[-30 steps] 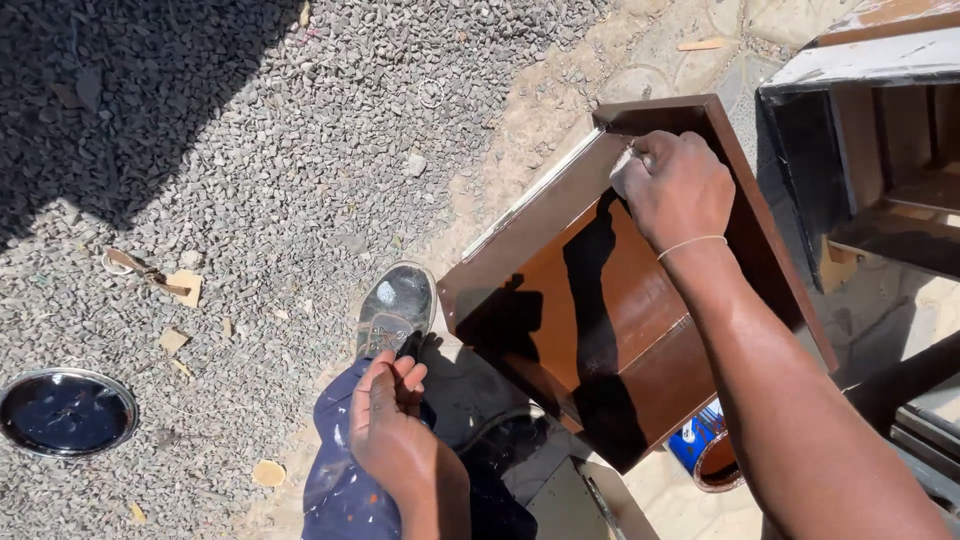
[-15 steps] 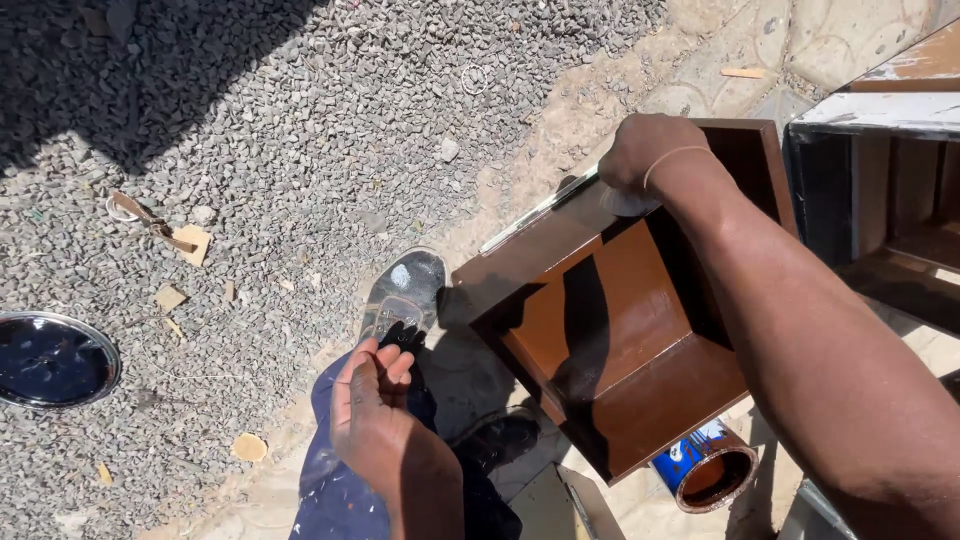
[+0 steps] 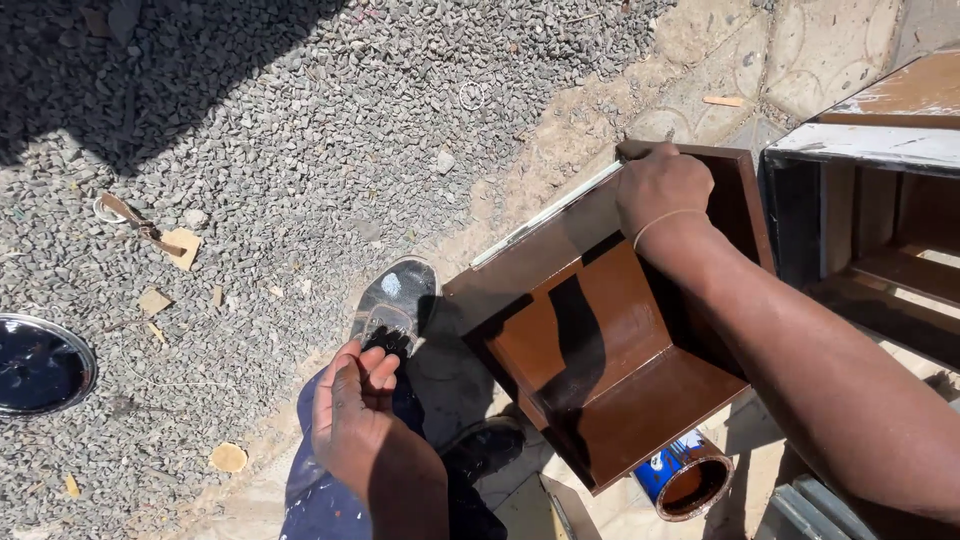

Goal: Applying wood stain to the interior surfaces of a wooden drawer using a cloth applicator.

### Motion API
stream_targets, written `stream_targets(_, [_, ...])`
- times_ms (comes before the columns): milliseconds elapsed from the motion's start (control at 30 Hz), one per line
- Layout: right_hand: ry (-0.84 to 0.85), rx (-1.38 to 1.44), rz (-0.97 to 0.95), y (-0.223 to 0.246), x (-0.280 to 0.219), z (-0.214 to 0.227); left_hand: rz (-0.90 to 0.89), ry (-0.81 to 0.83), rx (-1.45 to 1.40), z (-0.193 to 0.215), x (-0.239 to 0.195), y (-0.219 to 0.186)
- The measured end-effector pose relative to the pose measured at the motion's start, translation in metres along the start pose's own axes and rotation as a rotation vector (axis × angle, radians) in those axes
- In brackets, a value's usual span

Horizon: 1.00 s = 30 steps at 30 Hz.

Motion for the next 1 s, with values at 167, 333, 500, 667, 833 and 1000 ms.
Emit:
stream_targets(167, [0.143, 0.187, -0.116, -0.043, 0.008, 0.020, 0.003, 0.001, 0.020, 0.000, -0.004, -0.002])
stream_targets(333, [0.123, 0.425, 0.030, 0.075, -0.062, 0.055, -0.057, 0.048, 0.033, -0.012, -0.018, -0.009])
stream_targets(500, [-0.678, 0.500, 0.378, 0.200, -0.113, 0.030, -0.170, 0.069, 0.157, -0.016, -0.022, -0.012])
stream_targets(667, [-0.242, 1.901, -0.353, 0.093, -0.161, 0.028, -0.254, 0.140, 0.194, -0.020, -0.024, -0.002])
stream_targets(833, [-0.626, 2.405, -0.837, -0.013, -0.129, -0.081, -0.257, 0.166, 0.284, -0.021, -0.029, 0.014])
stream_targets(1000, [-0.495, 2.541, -0.839, -0.018, -0.093, -0.096, -0.290, 0.176, 0.309, -0.020, -0.024, 0.018])
Point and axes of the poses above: each hand's wrist, its own x-axis towards the middle knuckle, its own z-axis out of the back of the hand, y = z × x, the point moved 5 cm from there along x, towards the middle knuckle, and after that the axes turned 14 degrees about z, right-handed, at the moved point
